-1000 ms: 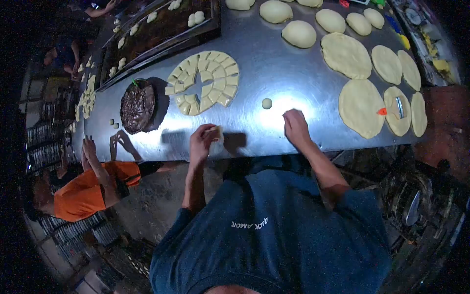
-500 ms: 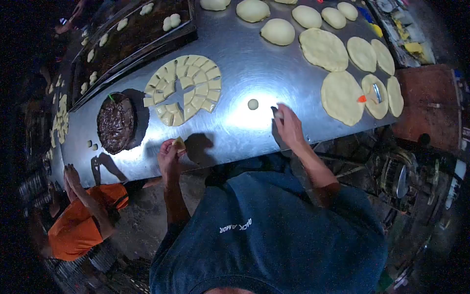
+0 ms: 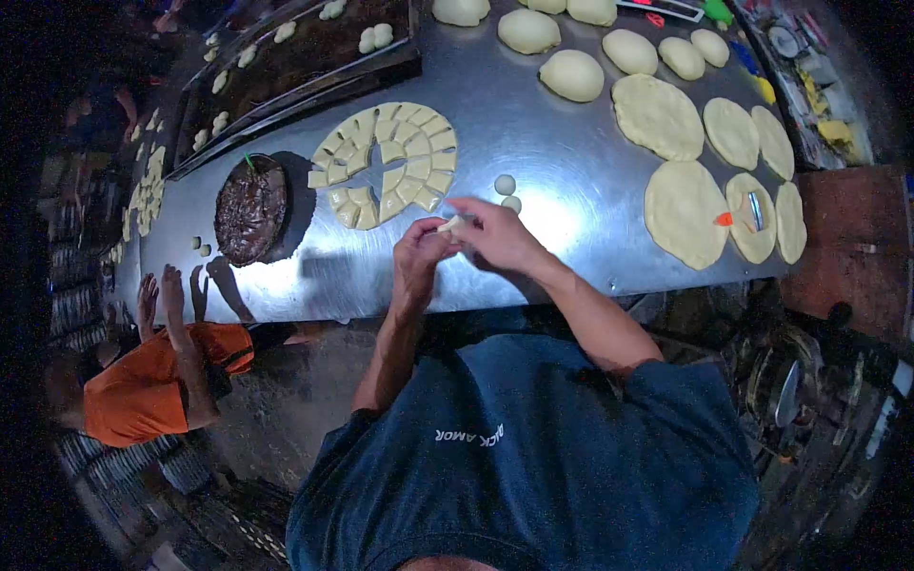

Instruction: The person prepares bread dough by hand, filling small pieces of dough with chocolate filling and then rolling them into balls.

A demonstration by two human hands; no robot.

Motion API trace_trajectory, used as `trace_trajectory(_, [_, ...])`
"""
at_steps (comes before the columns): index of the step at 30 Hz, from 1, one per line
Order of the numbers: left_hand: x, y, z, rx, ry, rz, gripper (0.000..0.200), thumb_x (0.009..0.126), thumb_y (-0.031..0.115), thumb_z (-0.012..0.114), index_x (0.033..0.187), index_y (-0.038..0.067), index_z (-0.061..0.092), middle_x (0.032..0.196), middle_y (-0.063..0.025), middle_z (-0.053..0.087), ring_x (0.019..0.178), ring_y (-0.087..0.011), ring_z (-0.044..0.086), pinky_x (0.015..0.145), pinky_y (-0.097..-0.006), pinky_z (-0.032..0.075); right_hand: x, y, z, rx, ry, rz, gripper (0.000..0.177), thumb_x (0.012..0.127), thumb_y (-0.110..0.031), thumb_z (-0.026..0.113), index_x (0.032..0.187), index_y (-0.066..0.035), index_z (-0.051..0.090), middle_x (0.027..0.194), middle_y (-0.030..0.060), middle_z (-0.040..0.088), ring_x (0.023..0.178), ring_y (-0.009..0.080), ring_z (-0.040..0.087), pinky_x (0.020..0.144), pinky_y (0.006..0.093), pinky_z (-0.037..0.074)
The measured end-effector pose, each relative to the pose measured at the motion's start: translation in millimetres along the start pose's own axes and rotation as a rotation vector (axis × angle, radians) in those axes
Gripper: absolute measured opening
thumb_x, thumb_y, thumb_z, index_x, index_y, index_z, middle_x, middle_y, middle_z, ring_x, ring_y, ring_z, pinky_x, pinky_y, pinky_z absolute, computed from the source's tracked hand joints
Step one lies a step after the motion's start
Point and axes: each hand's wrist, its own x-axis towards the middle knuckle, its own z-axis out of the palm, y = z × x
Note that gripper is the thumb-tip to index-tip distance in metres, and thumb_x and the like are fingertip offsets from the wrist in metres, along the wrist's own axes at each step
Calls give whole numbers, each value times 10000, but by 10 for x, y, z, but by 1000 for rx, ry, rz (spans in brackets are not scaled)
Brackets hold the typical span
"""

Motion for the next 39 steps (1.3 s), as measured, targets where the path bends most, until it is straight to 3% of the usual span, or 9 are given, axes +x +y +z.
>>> trace_trajectory(4, [-57, 193, -53, 132, -16, 48, 274, 873, 99, 619, 1100, -42, 558, 880, -93, 640, 667, -116, 579, 584, -229, 453, -37, -3, -6, 118, 0, 41, 199, 838, -90, 668, 991, 32, 631, 793, 55, 629, 743, 90, 585, 644, 233, 469])
trace_trajectory(8, [-156, 259, -322, -61, 50, 65, 188, 886, 115, 589, 1036, 6, 618, 891, -73, 630, 610, -80, 510, 530, -217, 400, 53, -169, 188, 801, -139, 252, 284, 892, -45, 618, 1153, 19, 527, 952, 97, 631, 756, 137, 607, 655, 248, 508])
trace_trajectory(12, [-203, 166, -384, -73, 169, 200, 357, 986, 243, 476, 1242, 3, 548, 1120, -69, 617, 912, -152, 601, 769, -285, 495, 279, -298, 680, 962, -128, 228, 351, 905, -68, 605, 1228, 2, 488, 968, 98, 634, 795, 153, 605, 708, 275, 516])
trace_trajectory(16, [-327, 265, -652, 276, 357, 172, 461, 998, 245, 447, 1383, -6, 419, 1384, -148, 458, 1246, -205, 451, 1042, -306, 351, 659, -353, 1317, 1061, -59, 323, 471, 912, -77, 577, 1348, -37, 402, 1004, 83, 606, 860, 161, 583, 758, 315, 509])
trace_trajectory(23, [-675, 437, -1611, 564, 649, 384, 394, 897, 66, 557, 1287, 19, 534, 1420, -194, 417, 1269, -300, 457, 982, -336, 429, 1865, -835, 2411, -225, -274, -252, 556, 796, 16, 569, 1321, -115, 444, 843, 135, 606, 737, 237, 622, 671, 380, 519])
trace_trajectory(25, [-769, 453, -1869, 502, 672, 323, 350, 900, 77, 563, 1243, 8, 566, 1381, -205, 462, 1235, -313, 493, 968, -341, 440, 2154, -903, 2778, -520, -258, -872, 496, 785, 11, 521, 1262, -120, 492, 867, 200, 643, 831, 323, 651, 693, 437, 512])
trace_trajectory(30, [-927, 321, -2304, 437, 770, 279, 285, 903, 58, 562, 1183, 32, 610, 1289, -146, 556, 1088, -232, 587, 814, -295, 505, 2414, -931, 3256, -884, -583, -945, 376, 817, -67, 540, 1190, -111, 536, 916, 224, 655, 873, 414, 632, 730, 500, 489])
trace_trajectory(32, [-992, 256, -2416, 432, 805, 298, 272, 907, 63, 568, 1173, 35, 617, 1265, -137, 572, 1054, -210, 596, 818, -298, 499, 2402, -1017, 3243, -956, -699, -661, 395, 793, -80, 581, 1185, -120, 548, 914, 234, 654, 852, 414, 640, 703, 507, 496])
trace_trajectory(39, [-909, 208, -2495, 295, 817, 251, 244, 938, 83, 552, 1163, 25, 626, 1153, -112, 626, 1071, -194, 587, 843, -294, 492, 2384, -972, 3286, -1022, -668, -633, 454, 760, -2, 533, 1196, -120, 572, 907, 216, 661, 856, 413, 635, 715, 497, 495])
